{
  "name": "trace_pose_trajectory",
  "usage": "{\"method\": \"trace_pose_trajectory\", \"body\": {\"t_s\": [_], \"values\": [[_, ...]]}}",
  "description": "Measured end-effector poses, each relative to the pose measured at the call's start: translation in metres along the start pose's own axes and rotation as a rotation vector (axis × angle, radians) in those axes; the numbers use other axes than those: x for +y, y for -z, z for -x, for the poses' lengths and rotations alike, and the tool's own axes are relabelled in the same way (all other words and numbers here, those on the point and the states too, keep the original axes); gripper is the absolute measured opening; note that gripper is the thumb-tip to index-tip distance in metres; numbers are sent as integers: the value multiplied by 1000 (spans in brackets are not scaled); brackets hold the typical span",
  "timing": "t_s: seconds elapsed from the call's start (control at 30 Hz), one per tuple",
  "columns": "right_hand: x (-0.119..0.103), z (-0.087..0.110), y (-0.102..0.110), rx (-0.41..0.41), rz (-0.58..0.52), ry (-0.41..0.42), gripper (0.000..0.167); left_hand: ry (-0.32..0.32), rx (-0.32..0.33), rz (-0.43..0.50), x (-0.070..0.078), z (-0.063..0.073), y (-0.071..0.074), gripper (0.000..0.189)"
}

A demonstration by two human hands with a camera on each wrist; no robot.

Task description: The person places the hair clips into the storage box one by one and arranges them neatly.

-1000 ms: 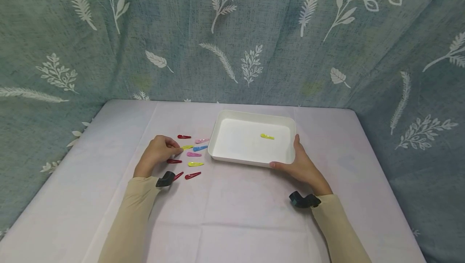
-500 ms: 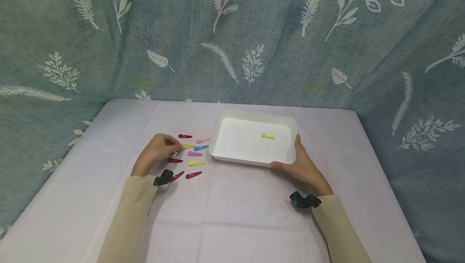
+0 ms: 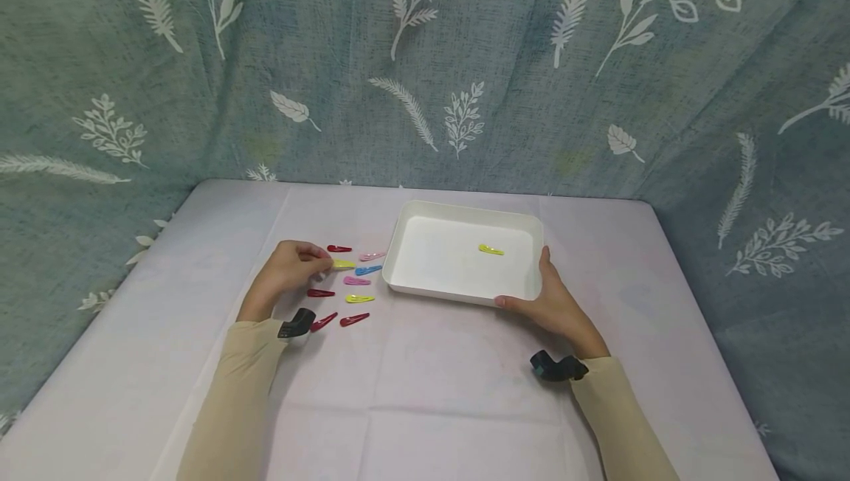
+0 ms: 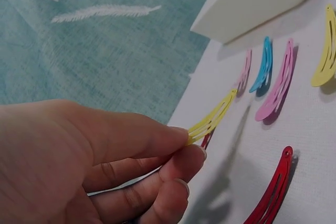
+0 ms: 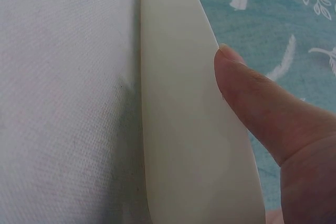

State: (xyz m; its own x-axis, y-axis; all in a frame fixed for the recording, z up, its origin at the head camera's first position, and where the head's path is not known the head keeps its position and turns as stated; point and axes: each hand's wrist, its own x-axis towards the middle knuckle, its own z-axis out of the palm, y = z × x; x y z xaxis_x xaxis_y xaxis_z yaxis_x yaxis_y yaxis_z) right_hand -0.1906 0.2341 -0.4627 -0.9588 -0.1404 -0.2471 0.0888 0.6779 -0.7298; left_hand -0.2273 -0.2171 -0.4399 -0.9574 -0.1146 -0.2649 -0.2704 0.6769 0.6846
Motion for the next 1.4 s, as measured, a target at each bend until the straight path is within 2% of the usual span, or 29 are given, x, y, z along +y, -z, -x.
{"method": "trace_pose_trajectory", "body": {"t_s": [0.4, 0.83, 1.1, 1.4], "values": [[1, 1, 0, 2, 0, -3, 144, -57, -36, 33, 0, 1, 4, 31], [0, -1, 0, 6, 5, 4, 144, -40, -83, 129, 7, 7, 9, 31], [0, 0, 0, 8, 15, -2, 144, -76, -87, 180, 13, 9, 10, 31], [0, 0, -1, 8, 16, 1, 144, -100, -79, 196, 22, 15, 6, 26]]}}
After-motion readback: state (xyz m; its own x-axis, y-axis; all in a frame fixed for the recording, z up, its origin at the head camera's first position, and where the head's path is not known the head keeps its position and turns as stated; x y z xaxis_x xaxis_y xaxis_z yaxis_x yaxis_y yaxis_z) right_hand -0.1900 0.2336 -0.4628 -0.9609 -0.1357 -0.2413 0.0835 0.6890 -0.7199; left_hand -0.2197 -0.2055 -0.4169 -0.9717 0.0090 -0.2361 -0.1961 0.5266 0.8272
